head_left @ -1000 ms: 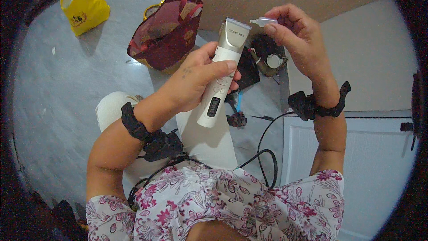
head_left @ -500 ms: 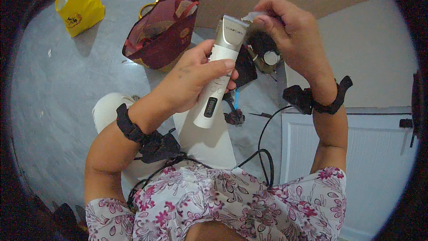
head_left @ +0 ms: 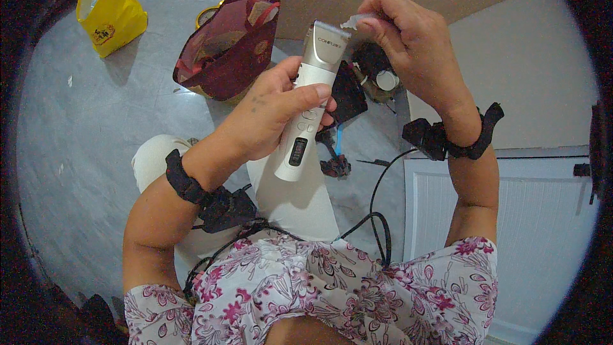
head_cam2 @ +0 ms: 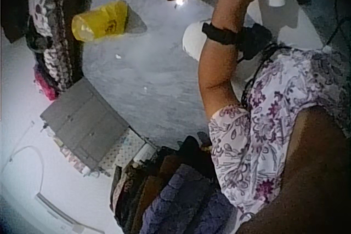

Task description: The person cleans a black hair clipper with a comb, then switches to a white hair clipper. They clean the white clipper with the comb and a small brush, then apply oil from a small bottle to the blades.

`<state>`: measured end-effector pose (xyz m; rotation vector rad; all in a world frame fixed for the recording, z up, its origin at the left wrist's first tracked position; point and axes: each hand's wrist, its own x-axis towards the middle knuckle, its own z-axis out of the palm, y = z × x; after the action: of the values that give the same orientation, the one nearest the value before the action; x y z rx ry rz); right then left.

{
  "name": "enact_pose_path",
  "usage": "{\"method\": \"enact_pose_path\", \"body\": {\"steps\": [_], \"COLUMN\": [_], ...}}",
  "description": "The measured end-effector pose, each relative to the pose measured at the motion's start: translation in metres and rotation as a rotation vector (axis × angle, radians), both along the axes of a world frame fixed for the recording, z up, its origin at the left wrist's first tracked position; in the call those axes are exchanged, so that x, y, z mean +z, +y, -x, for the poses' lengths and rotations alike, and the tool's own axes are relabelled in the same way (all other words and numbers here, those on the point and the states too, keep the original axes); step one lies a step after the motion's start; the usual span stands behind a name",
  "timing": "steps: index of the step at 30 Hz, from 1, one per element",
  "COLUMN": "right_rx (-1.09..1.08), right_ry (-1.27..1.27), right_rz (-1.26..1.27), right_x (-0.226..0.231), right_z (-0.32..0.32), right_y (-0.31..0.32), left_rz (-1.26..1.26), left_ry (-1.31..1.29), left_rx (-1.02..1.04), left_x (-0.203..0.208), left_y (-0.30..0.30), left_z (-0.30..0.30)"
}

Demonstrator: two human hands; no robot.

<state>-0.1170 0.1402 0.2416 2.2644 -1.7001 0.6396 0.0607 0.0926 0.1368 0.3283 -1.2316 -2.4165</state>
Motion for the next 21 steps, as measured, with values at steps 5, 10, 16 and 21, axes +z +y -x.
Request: {"method": "enact_pose_path", "body": {"steps": [5,10,16,21], "right_rx": [-0.004,-0.001,0.012,0.005], "right_ry": [0.028,0.055,0.022,0.045], "right_rz": [-0.001,-0.001,0.014,0.026], "right_x": [-0.0004,-0.0024,-0.0046,-0.0048], "right_z": [0.0001,-0.001,-0.002,-0.0028], "right_y": [-0.0002,-0.0001,-0.002,-0.0013], "left_rz": [0.009,0.028,0.037,0.029], "left_ry": [0.005,0.0,0.009,0.01], "left_rx": [-0.006,-0.005,-0.009,-0.005], "left_x": [-0.0001,-0.0012,-0.0016,-0.0025], "left_y": [-0.0006,0.0002,0.0002,0.0008], "left_z": [0.0001,-0.0003,-0.0008,-0.0015]}}
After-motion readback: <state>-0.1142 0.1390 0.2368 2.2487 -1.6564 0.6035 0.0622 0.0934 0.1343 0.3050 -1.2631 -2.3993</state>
